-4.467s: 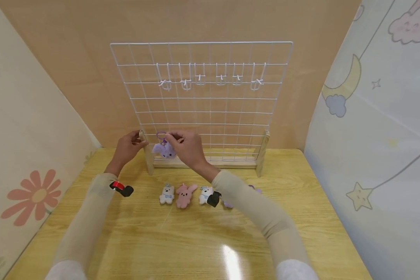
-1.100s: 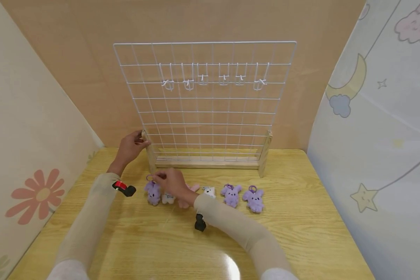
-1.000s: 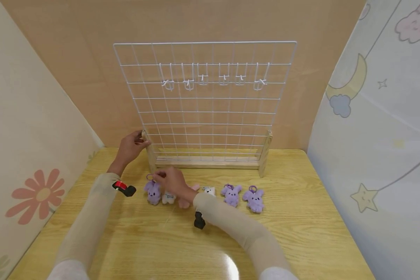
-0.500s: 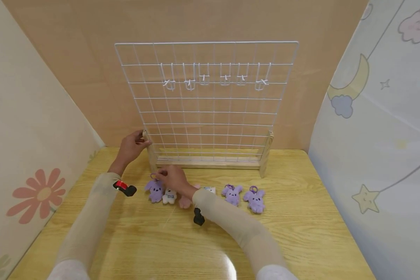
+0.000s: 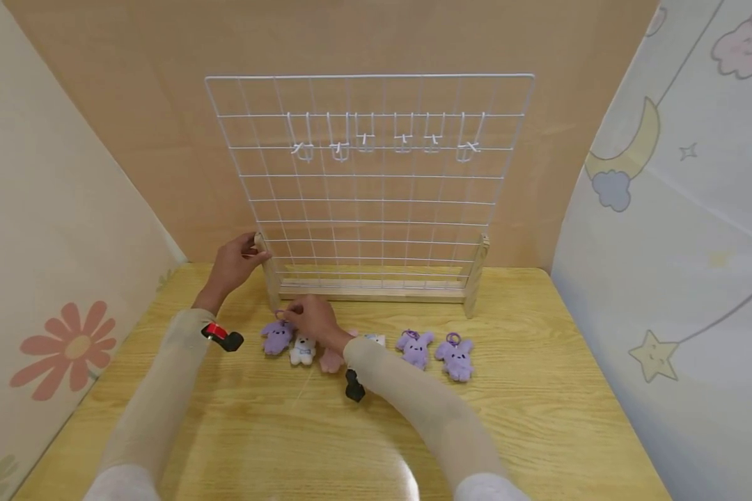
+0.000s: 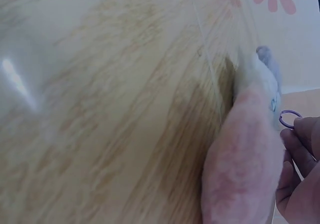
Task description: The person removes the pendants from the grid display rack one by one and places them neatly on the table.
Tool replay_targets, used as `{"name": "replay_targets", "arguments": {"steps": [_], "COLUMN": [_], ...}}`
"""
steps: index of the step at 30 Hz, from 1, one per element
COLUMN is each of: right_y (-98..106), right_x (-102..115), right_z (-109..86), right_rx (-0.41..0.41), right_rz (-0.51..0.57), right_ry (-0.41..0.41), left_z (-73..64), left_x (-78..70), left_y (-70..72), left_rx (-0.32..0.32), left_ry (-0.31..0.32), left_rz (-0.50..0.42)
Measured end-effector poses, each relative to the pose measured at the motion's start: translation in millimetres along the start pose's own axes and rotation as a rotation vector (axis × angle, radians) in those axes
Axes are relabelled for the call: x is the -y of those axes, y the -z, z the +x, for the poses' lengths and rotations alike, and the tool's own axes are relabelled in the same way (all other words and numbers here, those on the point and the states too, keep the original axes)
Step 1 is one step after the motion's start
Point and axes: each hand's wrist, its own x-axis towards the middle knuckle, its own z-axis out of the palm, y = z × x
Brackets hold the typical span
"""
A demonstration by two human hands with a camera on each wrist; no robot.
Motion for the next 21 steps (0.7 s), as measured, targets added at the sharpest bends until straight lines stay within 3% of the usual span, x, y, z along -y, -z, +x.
{"name": "replay_targets", "arguments": {"steps": [9,21], "right_y": [4.3,38.9], "right_x": [-4.7,-7.3], "right_z": [0.8,-15.9], "right_rx": [-0.009,-0.038], "right_rz": [0.003,0.091], "right_ry": [0.017,0.037], "left_z": [1.8,4.2], "left_x": [0.6,6.6], "left_y": [-1.6,0.8], "left_rx": [0.012,0.016], "left_ry": [0.006,-0.002], "left_rz": [-0.011,-0.007]}}
